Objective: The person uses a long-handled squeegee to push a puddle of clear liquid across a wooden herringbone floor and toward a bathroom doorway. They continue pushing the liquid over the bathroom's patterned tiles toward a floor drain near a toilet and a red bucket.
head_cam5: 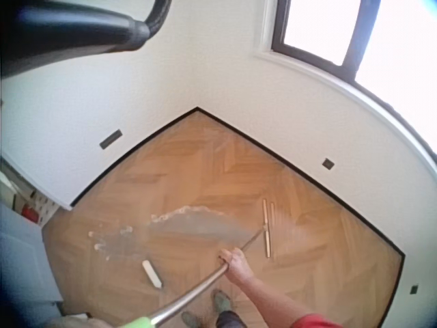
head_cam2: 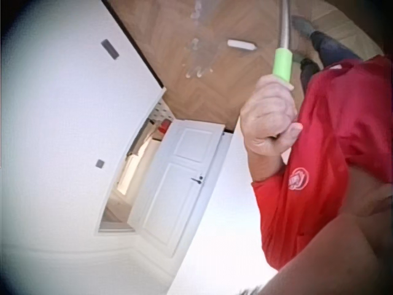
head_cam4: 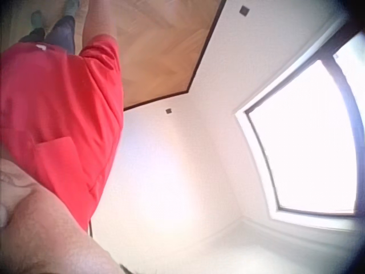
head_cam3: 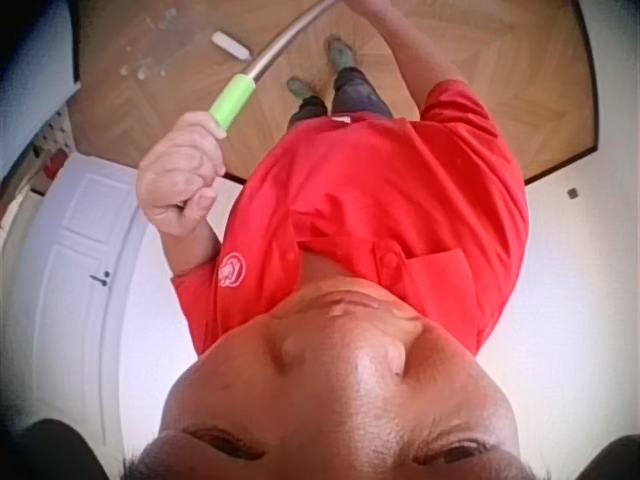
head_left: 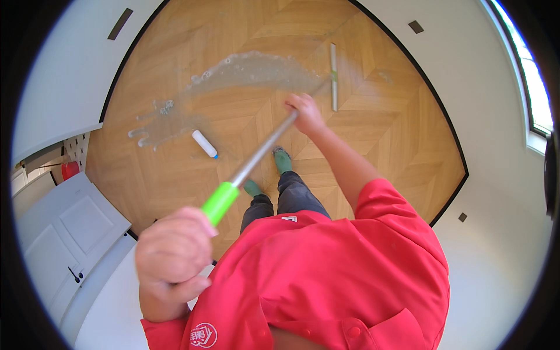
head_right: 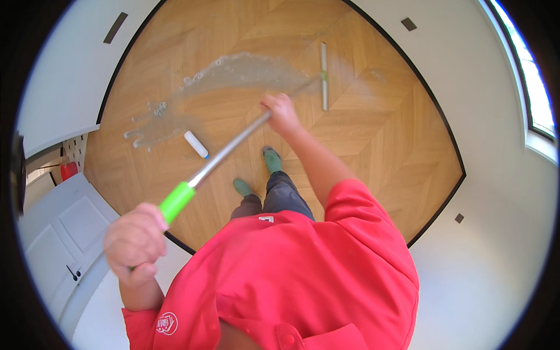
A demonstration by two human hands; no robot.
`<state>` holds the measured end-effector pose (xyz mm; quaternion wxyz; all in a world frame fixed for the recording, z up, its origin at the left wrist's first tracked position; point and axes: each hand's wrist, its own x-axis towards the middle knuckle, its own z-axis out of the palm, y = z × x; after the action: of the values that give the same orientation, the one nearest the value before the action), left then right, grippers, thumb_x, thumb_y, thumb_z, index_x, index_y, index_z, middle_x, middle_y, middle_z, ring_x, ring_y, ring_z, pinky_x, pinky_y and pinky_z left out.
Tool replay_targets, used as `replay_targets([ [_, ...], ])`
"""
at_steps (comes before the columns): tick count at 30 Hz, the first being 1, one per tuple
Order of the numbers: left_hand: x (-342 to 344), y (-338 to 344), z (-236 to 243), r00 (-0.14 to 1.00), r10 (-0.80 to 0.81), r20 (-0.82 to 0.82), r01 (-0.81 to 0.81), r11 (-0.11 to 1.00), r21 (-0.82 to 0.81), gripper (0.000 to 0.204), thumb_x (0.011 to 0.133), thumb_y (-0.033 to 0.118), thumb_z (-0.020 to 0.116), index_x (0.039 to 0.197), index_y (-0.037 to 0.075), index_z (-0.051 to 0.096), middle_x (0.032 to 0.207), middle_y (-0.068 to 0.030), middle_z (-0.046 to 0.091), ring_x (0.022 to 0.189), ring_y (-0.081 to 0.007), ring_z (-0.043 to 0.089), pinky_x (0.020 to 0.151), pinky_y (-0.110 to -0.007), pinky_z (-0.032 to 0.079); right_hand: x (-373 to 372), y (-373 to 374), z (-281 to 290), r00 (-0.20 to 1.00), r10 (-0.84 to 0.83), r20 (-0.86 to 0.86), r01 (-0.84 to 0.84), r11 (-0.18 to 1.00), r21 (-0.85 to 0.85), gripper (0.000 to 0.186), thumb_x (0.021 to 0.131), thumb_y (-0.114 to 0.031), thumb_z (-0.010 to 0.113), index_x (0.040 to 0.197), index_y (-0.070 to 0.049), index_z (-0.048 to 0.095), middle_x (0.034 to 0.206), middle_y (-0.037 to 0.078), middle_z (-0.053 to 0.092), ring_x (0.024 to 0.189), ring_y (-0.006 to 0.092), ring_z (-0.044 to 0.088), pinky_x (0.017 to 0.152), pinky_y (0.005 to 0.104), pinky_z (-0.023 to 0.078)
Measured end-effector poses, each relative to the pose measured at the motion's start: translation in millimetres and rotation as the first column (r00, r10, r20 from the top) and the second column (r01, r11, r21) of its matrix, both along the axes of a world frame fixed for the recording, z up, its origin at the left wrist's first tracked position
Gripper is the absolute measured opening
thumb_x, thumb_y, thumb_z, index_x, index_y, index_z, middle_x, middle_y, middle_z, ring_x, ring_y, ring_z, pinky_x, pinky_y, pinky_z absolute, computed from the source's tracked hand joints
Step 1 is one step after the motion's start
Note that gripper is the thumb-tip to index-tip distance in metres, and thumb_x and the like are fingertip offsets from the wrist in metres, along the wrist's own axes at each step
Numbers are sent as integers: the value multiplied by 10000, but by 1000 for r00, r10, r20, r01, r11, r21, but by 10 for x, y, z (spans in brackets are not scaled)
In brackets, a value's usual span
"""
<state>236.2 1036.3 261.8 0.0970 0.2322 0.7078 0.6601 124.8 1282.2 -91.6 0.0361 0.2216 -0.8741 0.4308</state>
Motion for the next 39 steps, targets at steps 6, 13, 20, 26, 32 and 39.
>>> replay_targets([
  [6, 398, -412, 321, 927, 355, -125, -369, 921, -122, 375, 820, 229, 657, 547, 103, 432, 485, 21, 463, 475, -144, 515, 595, -344, 399, -318, -1449, 74, 956, 291, 36, -289, 956, -60, 56, 724, -64, 609, 732, -104, 571, 735, 100, 615, 743, 339, 572, 715, 415, 431],
  [13, 1127, -436, 499, 699, 691, -185, -715, 668, -205, 309, 852, 115, 447, 566, 132, 330, 516, 23, 384, 509, -123, 377, 650, -356, 305, 125, -2753, 227, 720, 677, 153, -680, 732, -43, 91, 733, -112, 640, 802, -164, 612, 773, 69, 644, 801, 292, 623, 779, 405, 431],
  [20, 1569, -252, 695, 488, 847, -210, -873, 472, -125, 244, 877, 116, 424, 645, 134, 352, 541, 27, 359, 530, -122, 365, 682, -373, 313, 510, -2878, 495, 546, 821, 168, -826, 560, -54, 145, 723, -90, 644, 848, -151, 604, 827, 96, 633, 810, 326, 619, 716, 457, 465],
  [26, 1691, -701, 462, 595, 804, -13, -802, 594, 67, 363, 918, 216, 549, 588, 123, 430, 505, 12, 466, 490, -156, 483, 658, -374, 385, 727, -2074, 389, 731, 639, 238, -651, 758, -34, 180, 678, -28, 655, 817, -128, 597, 772, 107, 627, 791, 359, 602, 699, 455, 457],
  [32, 1257, -926, 451, 878, 478, 25, -474, 861, 182, 364, 913, 250, 589, 598, 134, 446, 545, 14, 530, 565, -182, 577, 712, -378, 421, 871, -1329, 558, 868, 375, 327, -413, 909, 56, 136, 693, -16, 621, 800, -100, 614, 760, 120, 632, 780, 357, 603, 714, 450, 464],
  [39, 231, -296, -211, 993, 37, 115, -69, 955, 289, 312, 865, 211, 616, 588, 110, 511, 601, -26, 593, 684, -249, 633, 843, -426, 432, 871, 139, 162, 966, -107, 237, 71, 985, 158, 83, 738, -94, 663, 790, -70, 603, 720, 159, 622, 735, 368, 601, 656, 448, 459],
])
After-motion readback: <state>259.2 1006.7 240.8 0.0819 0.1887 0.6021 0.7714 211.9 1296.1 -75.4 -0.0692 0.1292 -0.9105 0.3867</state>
